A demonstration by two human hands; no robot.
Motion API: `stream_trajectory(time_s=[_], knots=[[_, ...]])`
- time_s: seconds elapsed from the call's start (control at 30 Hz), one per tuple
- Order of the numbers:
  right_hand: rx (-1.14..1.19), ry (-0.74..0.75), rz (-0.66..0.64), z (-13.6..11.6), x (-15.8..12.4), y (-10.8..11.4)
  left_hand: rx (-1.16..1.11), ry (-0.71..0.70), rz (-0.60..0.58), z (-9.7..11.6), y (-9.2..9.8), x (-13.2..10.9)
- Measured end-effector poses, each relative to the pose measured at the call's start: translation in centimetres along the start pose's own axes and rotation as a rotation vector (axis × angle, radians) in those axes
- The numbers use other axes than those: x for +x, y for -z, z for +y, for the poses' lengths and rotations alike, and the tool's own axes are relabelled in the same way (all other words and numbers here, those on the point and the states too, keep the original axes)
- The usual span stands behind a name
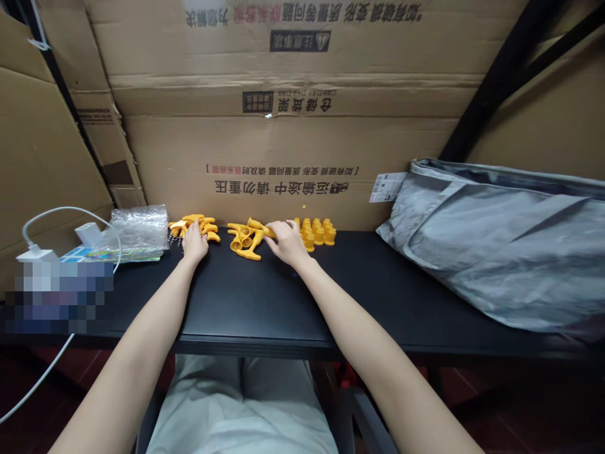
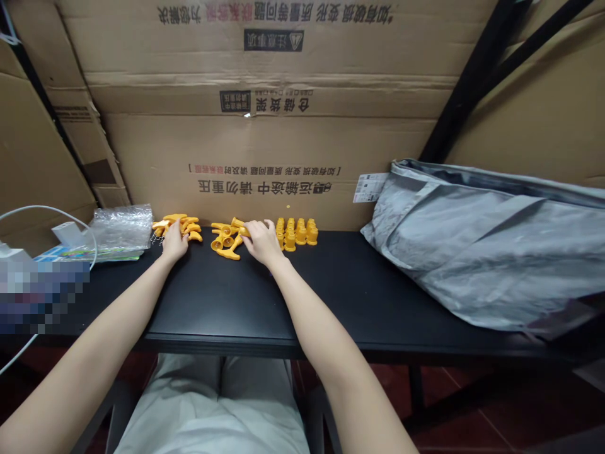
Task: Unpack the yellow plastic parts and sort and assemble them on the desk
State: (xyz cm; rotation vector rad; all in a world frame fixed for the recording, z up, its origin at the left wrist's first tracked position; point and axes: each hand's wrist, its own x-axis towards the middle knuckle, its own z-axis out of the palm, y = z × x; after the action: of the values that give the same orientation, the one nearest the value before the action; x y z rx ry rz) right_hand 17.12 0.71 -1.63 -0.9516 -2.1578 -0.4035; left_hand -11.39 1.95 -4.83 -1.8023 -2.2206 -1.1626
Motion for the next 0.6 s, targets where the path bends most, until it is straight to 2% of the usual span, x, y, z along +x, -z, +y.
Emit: stream_trajectory(time_s=[0.17,0.27,0.33,0.43,0.6], knots=[[-0.071,-0.160,0.195,0.9,0.6,1.4,0.019,0.036,-0.011,0.0,0.1,0.0],[-0.145,-0.352,0.310,2.3,1.0,3.2,0.014,0.009,0.037,-0.1,0.0,-0.1],[-0.197,-0.514,0.308,3.5,0.9,4.6,-0.014,-0.048,0.052,-0.3,-0.2,-0.1],[-0.254,-0.758,0.197,5.4,0.4,6.1,-0.047,-0.126,0.026,-0.5,-0.5,0.1],[-0.285,-1.095,-0.162,7.5,-1.0,6.6,-0.035,-0.121,-0.024,-0.5,-0.9,0.4]])
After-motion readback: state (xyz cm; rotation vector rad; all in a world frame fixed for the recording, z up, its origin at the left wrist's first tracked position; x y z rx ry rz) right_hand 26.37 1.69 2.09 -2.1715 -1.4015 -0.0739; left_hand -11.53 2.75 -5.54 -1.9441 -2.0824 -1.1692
